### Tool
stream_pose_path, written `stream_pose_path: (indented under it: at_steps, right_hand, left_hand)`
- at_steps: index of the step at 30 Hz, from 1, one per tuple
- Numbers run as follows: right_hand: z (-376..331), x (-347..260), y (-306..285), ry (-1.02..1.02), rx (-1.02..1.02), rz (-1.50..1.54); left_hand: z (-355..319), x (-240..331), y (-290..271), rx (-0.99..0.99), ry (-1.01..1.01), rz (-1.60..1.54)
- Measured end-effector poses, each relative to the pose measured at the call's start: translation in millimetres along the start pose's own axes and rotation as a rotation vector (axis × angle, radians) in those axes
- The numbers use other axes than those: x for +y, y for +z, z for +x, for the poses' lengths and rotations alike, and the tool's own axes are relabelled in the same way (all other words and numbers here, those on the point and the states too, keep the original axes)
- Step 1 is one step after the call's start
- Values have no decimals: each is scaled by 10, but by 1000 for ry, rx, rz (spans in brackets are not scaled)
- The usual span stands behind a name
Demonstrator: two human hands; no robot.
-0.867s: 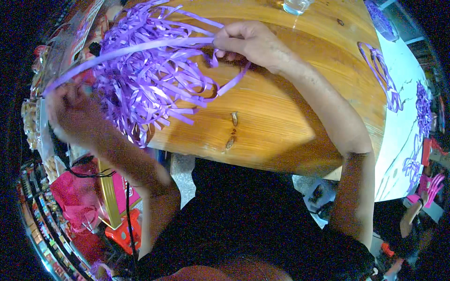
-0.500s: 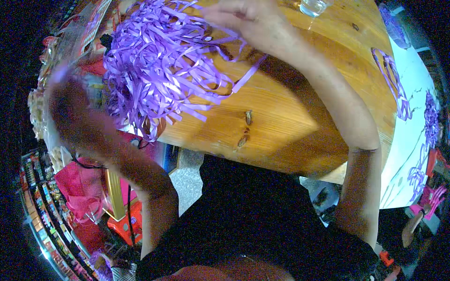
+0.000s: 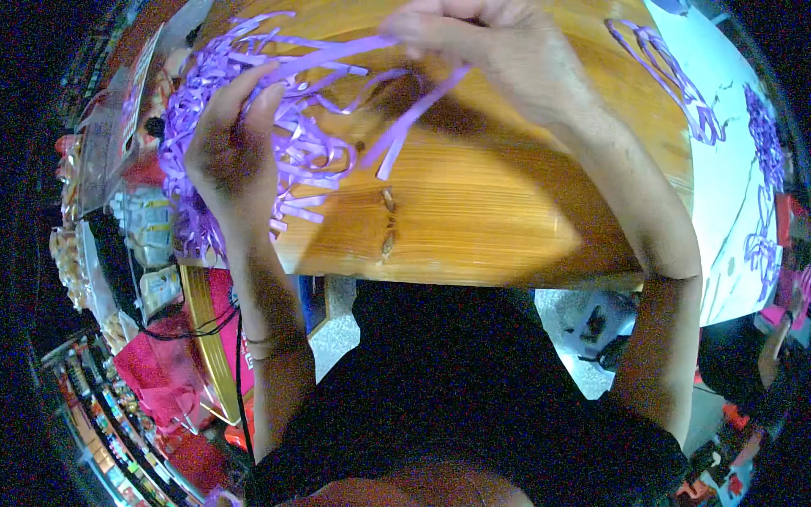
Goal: Tying small knots into strips of purple ribbon at a wooden table.
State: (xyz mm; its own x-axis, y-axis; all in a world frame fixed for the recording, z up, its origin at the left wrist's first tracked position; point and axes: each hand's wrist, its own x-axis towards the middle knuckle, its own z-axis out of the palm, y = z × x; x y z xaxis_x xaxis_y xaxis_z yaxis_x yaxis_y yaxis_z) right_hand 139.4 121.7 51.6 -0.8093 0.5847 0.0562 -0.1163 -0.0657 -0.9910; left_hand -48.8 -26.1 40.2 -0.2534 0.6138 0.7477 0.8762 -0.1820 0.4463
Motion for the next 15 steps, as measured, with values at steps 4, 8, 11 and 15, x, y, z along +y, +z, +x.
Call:
stream_pose_path:
  at_steps: [4,8,11,15]
  right_hand:
    - [-147,81,-337,14,180,-326]
    - [-207,285,-463,-138,63,-657]
    - [-153,167,-243,-105,7,-359]
    - [-107,138,-174,-117,-50,-421]
  left_hand:
    - [-75,-246,-54,-8,-74,169]
    - [-170,-351,125,-276,90,773]
    - [-91,-3,478,-83,85,383]
    - [-99,411,816,-146,-197,-432]
